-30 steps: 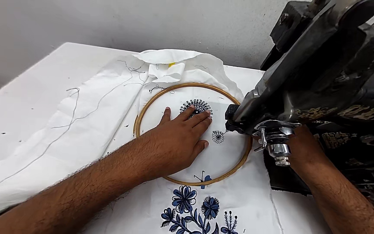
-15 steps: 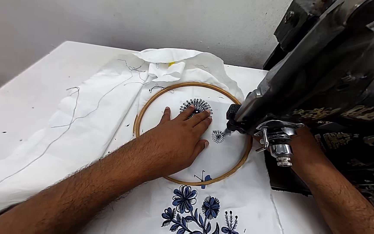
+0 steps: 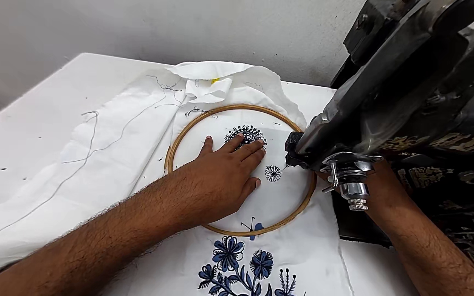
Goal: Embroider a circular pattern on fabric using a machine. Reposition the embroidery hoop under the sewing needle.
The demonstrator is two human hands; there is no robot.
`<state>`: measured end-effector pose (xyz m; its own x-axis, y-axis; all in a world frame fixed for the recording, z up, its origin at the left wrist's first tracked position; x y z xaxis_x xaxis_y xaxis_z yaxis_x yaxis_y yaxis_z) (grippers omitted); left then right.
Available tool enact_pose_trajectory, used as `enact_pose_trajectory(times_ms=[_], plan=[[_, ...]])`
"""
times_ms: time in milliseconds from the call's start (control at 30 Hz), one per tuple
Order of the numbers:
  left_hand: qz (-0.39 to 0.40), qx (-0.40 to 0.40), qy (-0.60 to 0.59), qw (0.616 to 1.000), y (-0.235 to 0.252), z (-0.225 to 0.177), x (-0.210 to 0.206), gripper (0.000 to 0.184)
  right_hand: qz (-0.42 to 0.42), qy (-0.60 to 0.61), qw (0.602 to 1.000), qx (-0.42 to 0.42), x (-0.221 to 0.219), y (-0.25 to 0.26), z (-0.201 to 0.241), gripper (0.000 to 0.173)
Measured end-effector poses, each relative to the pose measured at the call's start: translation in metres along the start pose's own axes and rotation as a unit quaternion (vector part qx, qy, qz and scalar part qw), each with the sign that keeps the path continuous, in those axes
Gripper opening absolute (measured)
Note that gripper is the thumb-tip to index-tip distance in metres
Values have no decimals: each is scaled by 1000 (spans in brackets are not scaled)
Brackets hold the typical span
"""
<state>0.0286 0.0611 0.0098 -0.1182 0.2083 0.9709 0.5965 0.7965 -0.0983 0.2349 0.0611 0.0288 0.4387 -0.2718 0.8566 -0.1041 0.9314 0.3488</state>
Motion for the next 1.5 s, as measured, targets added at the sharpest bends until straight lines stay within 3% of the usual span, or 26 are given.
enact_pose_trajectory(times_ms=[300,433,600,867,1033,1300,1500], plan=[[-14,-9,-6,1000,4,-3,-2,58,6,-18,999,-32,10,3,11,14],[-27,-11,-10,1000,6,-2,-3,58,-22,-46,999,19,10,2,8,15],[-25,-3,-12,1000,5,-1,-1,58,-2,9,998,-59,9,-2,3,19],[-9,4,-8,1000,1,3,2,57,-7,32,999,-19,0,-3,-4,19],[-19,0,-8,1000,4,2,0,58,12,15,998,-61,5,-1,2,16],[-11,9,-12,1000,4,4,3,57,-8,8,1000,11,-1,-2,-1,20],[-13,2,-13,1000,4,1,0,57,-17,47,998,-23,4,0,-1,19]])
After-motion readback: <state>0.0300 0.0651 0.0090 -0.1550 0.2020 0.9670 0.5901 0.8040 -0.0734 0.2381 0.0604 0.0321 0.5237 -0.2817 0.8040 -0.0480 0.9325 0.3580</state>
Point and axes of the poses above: each hand's wrist, its own y-axis towards the middle knuckle, its own x-axis out of the back of the hand, z = x × y, the point moved 7 cm from there along y, towards the middle knuckle, and after that the axes turned 4 degrees about -y, right-handed, at the moved point
